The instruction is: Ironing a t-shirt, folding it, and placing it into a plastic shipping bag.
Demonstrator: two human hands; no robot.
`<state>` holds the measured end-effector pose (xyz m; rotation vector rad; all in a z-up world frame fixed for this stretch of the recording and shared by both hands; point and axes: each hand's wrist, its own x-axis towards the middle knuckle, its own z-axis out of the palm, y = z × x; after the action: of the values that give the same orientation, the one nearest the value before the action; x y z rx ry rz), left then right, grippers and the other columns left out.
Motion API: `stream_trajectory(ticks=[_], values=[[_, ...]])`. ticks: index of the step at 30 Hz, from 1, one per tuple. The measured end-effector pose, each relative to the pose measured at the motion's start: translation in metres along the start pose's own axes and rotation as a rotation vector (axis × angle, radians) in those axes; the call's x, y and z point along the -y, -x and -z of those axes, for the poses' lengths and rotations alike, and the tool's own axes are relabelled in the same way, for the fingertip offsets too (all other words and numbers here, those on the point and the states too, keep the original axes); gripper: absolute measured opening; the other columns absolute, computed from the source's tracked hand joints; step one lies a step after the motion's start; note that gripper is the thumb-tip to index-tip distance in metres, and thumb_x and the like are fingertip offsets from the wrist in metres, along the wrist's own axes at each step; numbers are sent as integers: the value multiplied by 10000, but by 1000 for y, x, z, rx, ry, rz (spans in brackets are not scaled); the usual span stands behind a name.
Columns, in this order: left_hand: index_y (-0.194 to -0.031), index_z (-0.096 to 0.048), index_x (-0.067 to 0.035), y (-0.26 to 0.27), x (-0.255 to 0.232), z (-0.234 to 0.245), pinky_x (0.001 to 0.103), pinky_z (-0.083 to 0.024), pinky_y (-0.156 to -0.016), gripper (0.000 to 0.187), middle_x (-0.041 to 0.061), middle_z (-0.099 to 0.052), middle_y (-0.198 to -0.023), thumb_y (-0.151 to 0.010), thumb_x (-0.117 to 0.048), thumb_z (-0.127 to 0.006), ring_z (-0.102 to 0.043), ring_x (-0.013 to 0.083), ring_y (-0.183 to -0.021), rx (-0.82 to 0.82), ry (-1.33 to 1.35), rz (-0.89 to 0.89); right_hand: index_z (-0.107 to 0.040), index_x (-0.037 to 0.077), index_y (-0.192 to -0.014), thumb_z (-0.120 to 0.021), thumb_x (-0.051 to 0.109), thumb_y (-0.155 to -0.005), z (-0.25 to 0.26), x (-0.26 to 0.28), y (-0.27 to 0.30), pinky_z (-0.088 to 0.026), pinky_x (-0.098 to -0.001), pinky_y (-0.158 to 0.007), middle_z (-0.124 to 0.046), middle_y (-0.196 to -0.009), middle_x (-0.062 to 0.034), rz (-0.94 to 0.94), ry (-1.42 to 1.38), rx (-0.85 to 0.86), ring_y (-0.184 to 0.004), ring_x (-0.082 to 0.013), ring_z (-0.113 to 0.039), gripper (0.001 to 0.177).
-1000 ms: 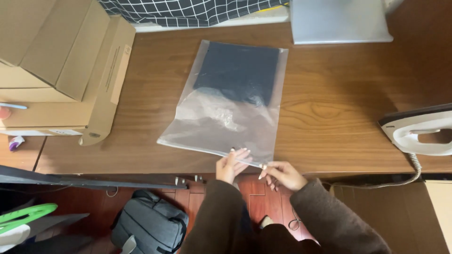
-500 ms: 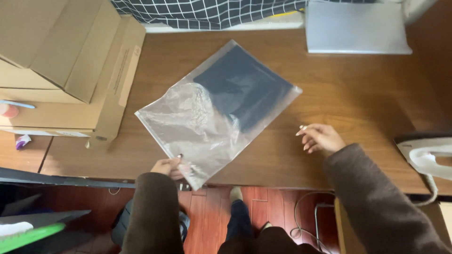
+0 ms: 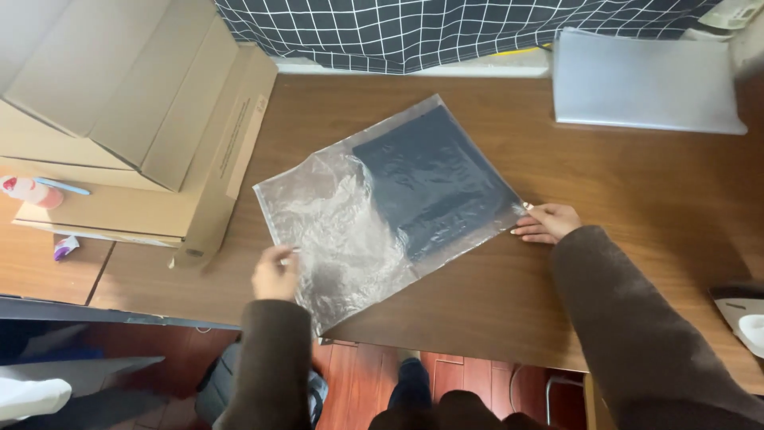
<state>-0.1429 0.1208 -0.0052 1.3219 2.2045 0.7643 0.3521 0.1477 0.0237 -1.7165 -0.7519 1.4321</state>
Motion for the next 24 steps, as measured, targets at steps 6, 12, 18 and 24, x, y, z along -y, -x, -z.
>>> stream_trajectory(ticks=[6,12,18,24], values=[[-947,-624,-8,103,-98,-65,262,-531,-548,276,143,-679,-855,-783,-223,-574,-649,198,-646,767,621,155,-386,-152,-1124,-509,128,-889,12,-23,-7,-548,-426,-648,-542,-964,-366,27,-23,33,-791,-371,-616,386],[-1177,-472,16,167,-141,-93,378,-533,-765,374,199,-569,-1133,-888,-217,-512,-611,314,-952,956,944,510,-388,-142,-1116,-503,121,-874,18,-82,21,-547,-368,-565,-585,-914,-326,-58,4,111,-720,-325,-634,375],[-1167,-440,28,179,-125,-105,451,-526,-788,369,215,-567,-1118,-881,-186,-533,-586,381,-956,805,1003,598,-509,-112,-998,-575,133,-828,-2,-113,96,-556,-340,-421,-618,-808,-307,-103,5,238,-563,-316,-648,305],[-1045,-488,31,182,-90,-87,455,-548,-696,249,232,-623,-986,-850,-112,-548,-625,396,-824,738,863,535,-527,-121,-956,-542,139,-836,-4,-109,139,-555,-336,-421,-618,-830,-335,-142,94,365,-561,-328,-654,287]])
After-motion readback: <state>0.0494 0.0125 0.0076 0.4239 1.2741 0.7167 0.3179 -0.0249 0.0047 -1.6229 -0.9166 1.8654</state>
